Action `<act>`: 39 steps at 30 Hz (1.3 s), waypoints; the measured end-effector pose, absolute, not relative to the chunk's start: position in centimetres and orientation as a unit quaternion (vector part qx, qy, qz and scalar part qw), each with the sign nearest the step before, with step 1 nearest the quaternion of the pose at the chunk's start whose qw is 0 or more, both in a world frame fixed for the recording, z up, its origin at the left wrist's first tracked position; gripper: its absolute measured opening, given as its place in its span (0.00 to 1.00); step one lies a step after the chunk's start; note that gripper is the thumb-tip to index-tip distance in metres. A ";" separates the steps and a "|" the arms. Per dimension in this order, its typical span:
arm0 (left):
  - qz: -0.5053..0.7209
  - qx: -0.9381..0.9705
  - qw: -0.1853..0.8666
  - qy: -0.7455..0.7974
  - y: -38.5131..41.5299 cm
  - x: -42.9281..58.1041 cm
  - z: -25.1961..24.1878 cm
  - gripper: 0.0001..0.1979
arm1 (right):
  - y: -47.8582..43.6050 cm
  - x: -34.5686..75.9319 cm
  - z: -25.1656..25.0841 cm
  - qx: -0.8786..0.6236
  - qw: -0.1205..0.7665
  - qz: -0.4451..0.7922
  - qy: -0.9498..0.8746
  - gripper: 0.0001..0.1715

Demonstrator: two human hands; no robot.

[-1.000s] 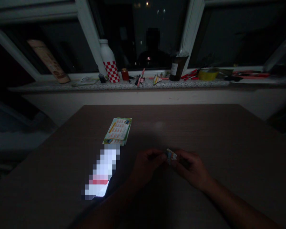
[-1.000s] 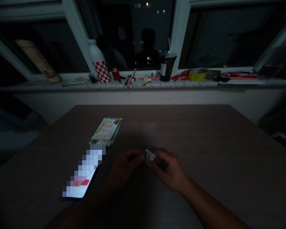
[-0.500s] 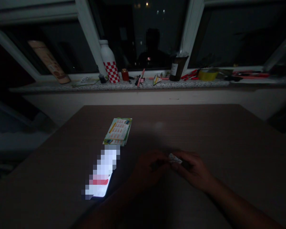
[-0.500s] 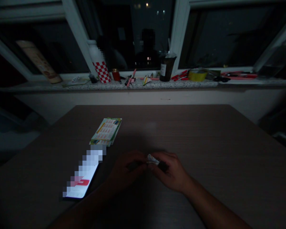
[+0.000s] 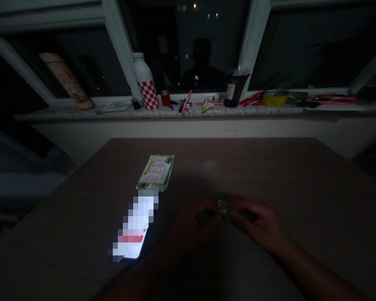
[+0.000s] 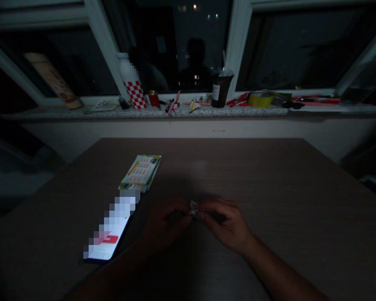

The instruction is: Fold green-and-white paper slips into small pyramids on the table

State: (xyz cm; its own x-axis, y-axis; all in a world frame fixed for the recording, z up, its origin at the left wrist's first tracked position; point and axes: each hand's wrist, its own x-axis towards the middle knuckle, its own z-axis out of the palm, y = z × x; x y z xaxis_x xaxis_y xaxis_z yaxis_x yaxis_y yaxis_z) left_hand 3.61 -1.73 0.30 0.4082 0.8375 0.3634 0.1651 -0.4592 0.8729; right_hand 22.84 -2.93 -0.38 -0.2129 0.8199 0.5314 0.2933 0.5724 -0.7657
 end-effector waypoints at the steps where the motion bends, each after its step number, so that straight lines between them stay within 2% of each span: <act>1: 0.429 0.740 0.393 0.338 -1.7 3.6 0.3 0.01 | -2.9 22.8 -0.3 -0.369 0.501 0.266 -0.736 0.06; 13: 0.455 0.710 0.392 0.368 -1.8 3.9 0.6 0.04 | -3.2 22.0 0.6 -0.406 0.536 0.329 -0.663 0.04; 17: 0.461 0.662 0.440 0.395 -2.0 4.2 0.3 0.01 | -3.2 21.9 0.8 -0.415 0.527 0.327 -0.665 0.04; 20: 0.448 0.590 0.532 0.411 -2.1 4.4 0.0 0.14 | -3.2 22.1 0.7 -0.409 0.520 0.321 -0.678 0.04; 22: 0.428 0.564 0.572 0.414 -2.0 4.5 -0.1 0.18 | -3.1 22.3 0.5 -0.407 0.513 0.311 -0.688 0.04; 28: 0.401 0.621 0.541 0.401 -1.5 4.3 0.1 0.07 | -3.2 22.4 0.1 -0.404 0.503 0.265 -0.717 0.03; 33: 0.411 0.636 0.512 0.405 -1.5 4.2 0.3 0.06 | -3.4 22.1 0.2 -0.433 0.508 0.230 -0.709 0.00; 35: 0.415 0.624 0.514 0.417 -1.4 4.3 0.3 0.05 | -3.3 22.0 0.0 -0.465 0.511 0.232 -0.685 0.05; 39: 0.429 0.606 0.514 0.429 -1.3 4.3 0.2 0.05 | -3.1 21.8 -0.4 -0.485 0.489 0.307 -0.656 0.06</act>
State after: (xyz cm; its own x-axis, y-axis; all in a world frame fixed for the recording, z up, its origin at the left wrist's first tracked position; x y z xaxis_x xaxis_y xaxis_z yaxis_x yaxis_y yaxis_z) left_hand 4.25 -1.27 0.15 0.2634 0.9614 0.0794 0.0794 -0.1036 0.9914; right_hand 21.83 -3.14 -0.44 -0.0508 0.9377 0.3437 0.3366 0.3401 -0.8781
